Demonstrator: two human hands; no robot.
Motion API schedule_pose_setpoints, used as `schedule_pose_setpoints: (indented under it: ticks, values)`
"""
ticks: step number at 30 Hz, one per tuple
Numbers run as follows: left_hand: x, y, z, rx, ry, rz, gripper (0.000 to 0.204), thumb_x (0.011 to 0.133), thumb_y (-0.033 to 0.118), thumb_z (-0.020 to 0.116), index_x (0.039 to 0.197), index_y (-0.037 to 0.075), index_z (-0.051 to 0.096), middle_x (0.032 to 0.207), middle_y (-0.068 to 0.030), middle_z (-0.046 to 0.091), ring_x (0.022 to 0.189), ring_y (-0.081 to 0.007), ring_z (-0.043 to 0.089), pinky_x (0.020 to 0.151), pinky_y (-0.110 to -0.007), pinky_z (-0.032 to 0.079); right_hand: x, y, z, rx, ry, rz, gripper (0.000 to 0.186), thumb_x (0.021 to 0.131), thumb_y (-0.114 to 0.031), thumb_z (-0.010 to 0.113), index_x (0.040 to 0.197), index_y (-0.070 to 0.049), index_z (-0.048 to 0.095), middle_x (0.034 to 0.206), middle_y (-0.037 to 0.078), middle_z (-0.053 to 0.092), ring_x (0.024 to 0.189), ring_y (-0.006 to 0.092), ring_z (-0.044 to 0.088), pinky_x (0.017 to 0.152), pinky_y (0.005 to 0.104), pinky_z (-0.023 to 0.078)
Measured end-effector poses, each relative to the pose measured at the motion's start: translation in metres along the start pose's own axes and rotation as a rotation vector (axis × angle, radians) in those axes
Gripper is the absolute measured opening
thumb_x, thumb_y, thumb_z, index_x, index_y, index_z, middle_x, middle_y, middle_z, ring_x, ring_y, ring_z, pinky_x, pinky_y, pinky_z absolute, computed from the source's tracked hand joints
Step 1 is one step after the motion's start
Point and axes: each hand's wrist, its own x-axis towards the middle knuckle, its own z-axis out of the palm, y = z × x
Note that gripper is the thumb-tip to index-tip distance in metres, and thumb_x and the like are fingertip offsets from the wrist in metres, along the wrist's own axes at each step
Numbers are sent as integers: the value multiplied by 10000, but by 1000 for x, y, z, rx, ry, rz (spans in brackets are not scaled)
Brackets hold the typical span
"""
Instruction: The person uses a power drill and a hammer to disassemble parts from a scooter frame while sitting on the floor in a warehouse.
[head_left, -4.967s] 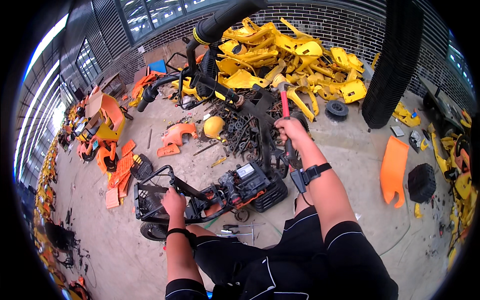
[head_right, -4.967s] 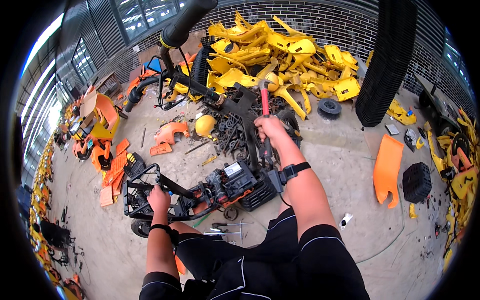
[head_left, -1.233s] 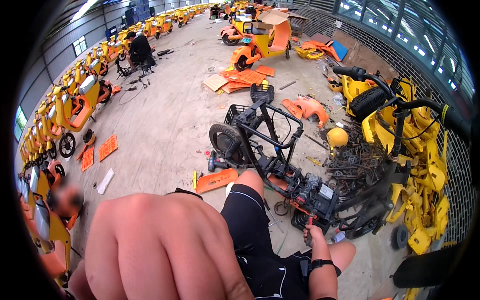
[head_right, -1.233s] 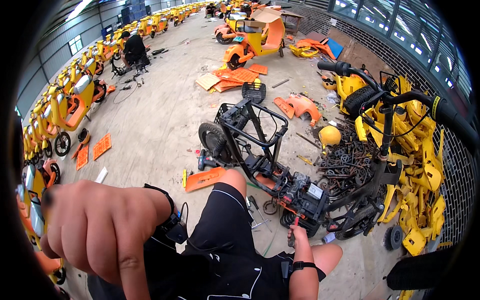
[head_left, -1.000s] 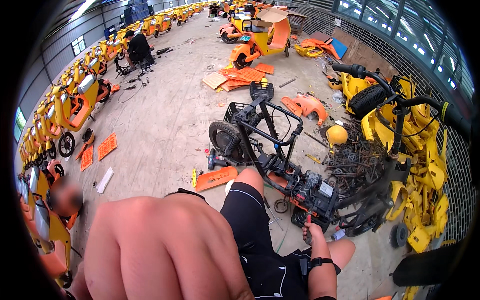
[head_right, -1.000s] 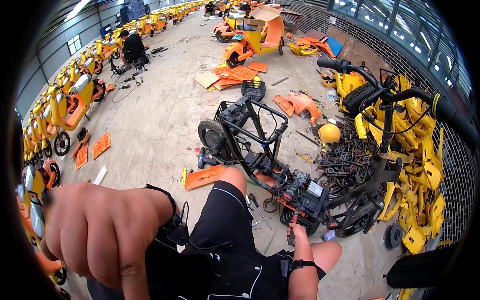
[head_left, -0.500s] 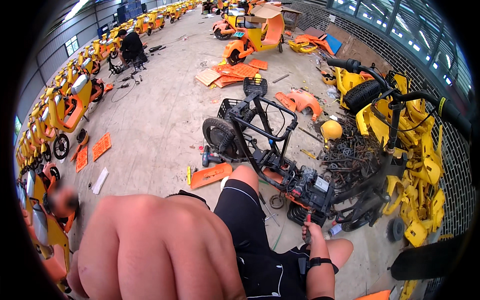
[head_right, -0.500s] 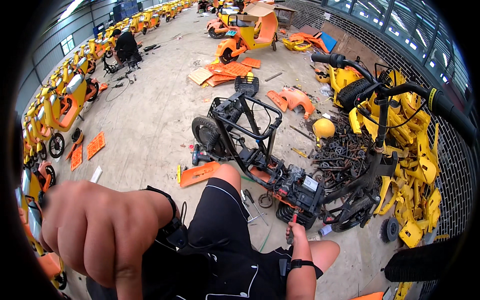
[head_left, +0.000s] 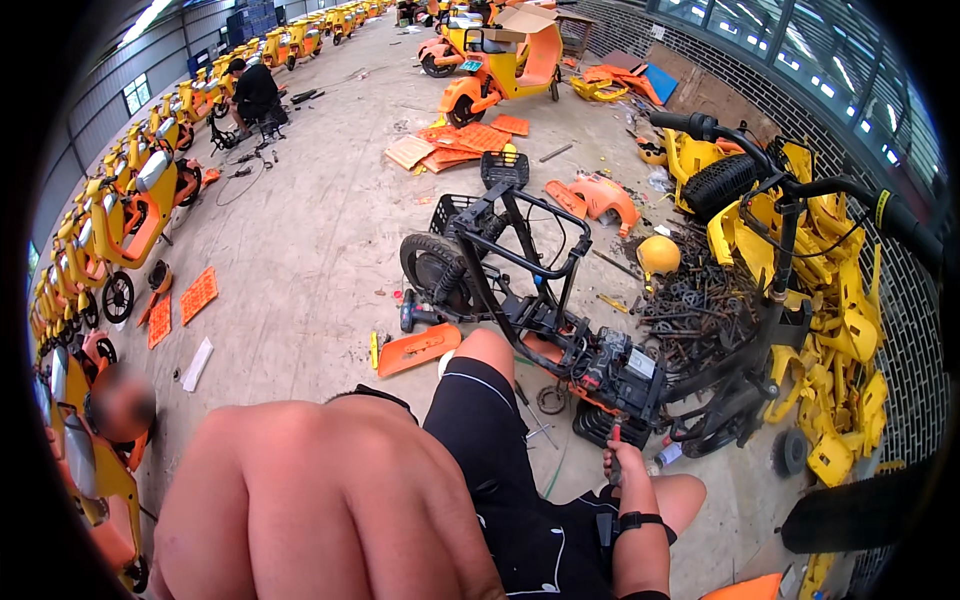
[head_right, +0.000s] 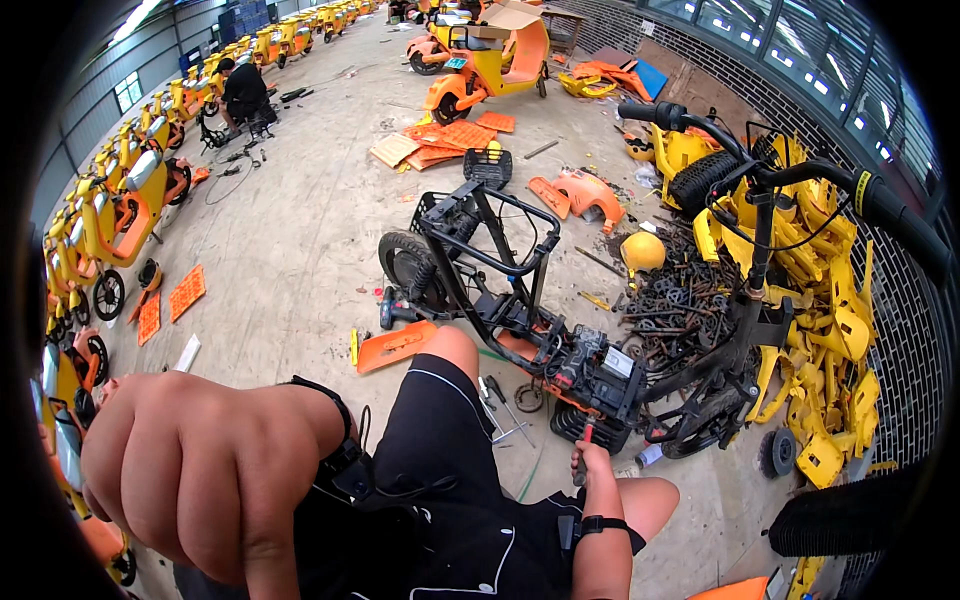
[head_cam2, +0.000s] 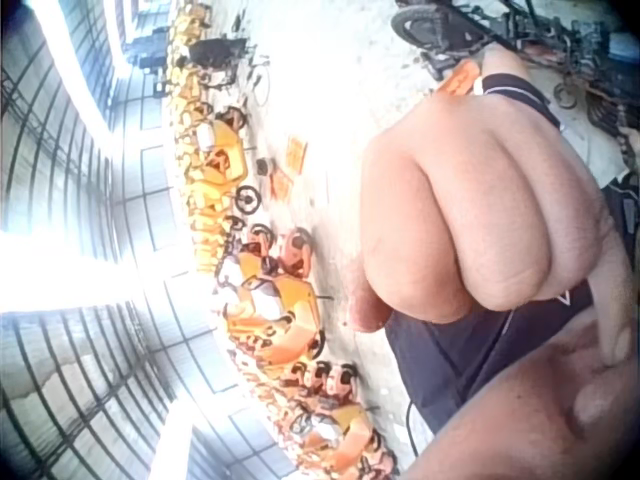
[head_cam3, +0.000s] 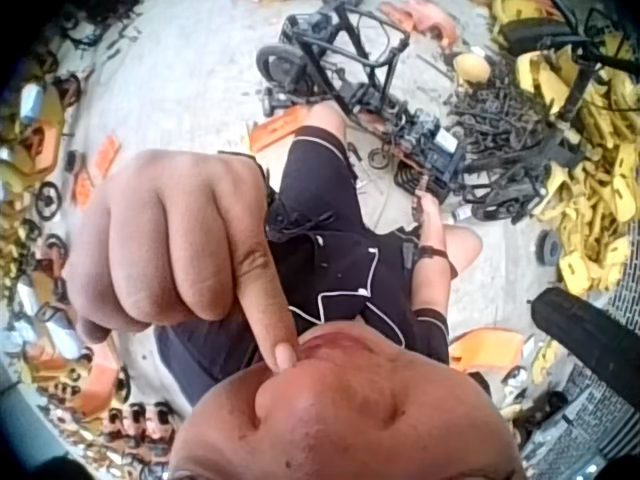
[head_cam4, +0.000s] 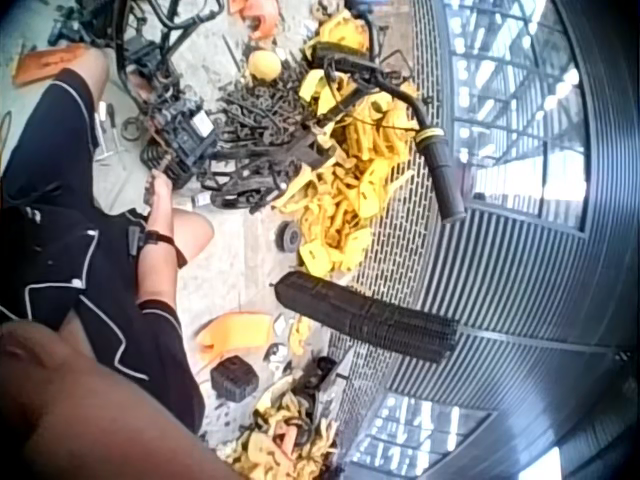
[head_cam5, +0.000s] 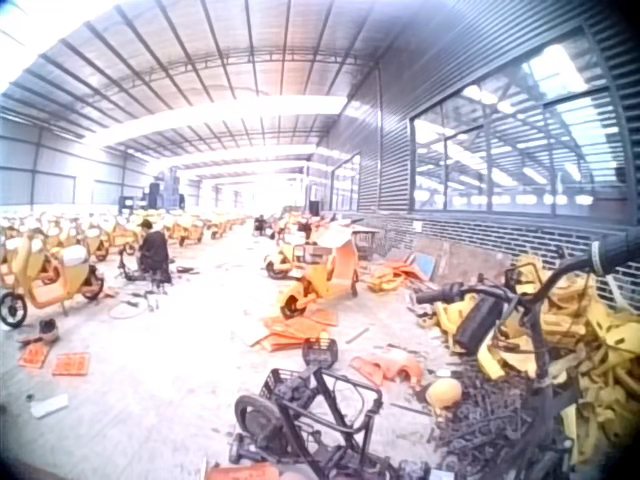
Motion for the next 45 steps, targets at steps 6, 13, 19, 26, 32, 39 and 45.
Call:
schedule_pose_setpoints:
  ticks: [6, 13, 19, 26, 32, 39, 45]
  values:
    - [28, -10, -9, -156, 24, -11, 354, 982, 151, 406, 636, 83, 430, 598, -139, 450, 494, -284, 471, 449, -473, 464, 10, 4, -21, -46, 45, -4, 253, 938, -255, 569, 743, -95, 553, 629, 25, 545, 512, 173, 526, 466, 347, 423]
    - [28, 7, 8, -145, 33, -11, 352, 972, 141, 329, 661, 43, 463, 605, -169, 495, 501, -279, 520, 438, -428, 495, 7, -1, 14, -120, -21, 6, 276, 940, -276, 570, 734, -96, 546, 620, 23, 532, 510, 169, 514, 458, 341, 408]
    - [35, -1, 7, -200, -9, 7, 326, 951, 101, 354, 658, 35, 482, 584, -167, 510, 487, -263, 536, 425, -396, 506, 8, -3, 22, -162, -8, -23, 305, 932, -272, 575, 690, -88, 556, 604, 38, 536, 498, 184, 520, 458, 351, 414]
    - [34, -11, 0, -156, -29, 50, 284, 905, -1, 476, 622, 33, 485, 555, -133, 494, 471, -222, 522, 554, -423, 573, 16, 0, 8, -132, -19, -23, 290, 924, -251, 586, 692, -79, 563, 614, 41, 549, 505, 182, 539, 460, 356, 425]
    - [48, -27, -2, -56, -81, 133, 325, 874, -89, 485, 594, 73, 462, 542, -58, 464, 468, -167, 488, 770, -523, 649, 9, -1, 17, -174, -16, -56, 293, 928, -253, 591, 695, -75, 570, 619, 38, 555, 511, 181, 546, 469, 359, 438]
    - [48, -24, -3, 5, -124, 138, 315, 856, -111, 475, 603, 74, 459, 548, -55, 460, 478, -164, 493, 773, -503, 653, -3, -6, 19, -177, 22, -57, 305, 943, -285, 574, 715, -83, 551, 616, 29, 524, 503, 166, 505, 439, 330, 400]
    - [47, -20, -1, 66, -134, 166, 322, 877, -62, 445, 595, 93, 441, 547, -38, 446, 479, -155, 491, 778, -488, 650, -2, -5, 19, -173, 24, -60, 307, 944, -287, 574, 706, -96, 537, 614, 18, 520, 502, 160, 504, 442, 324, 400]
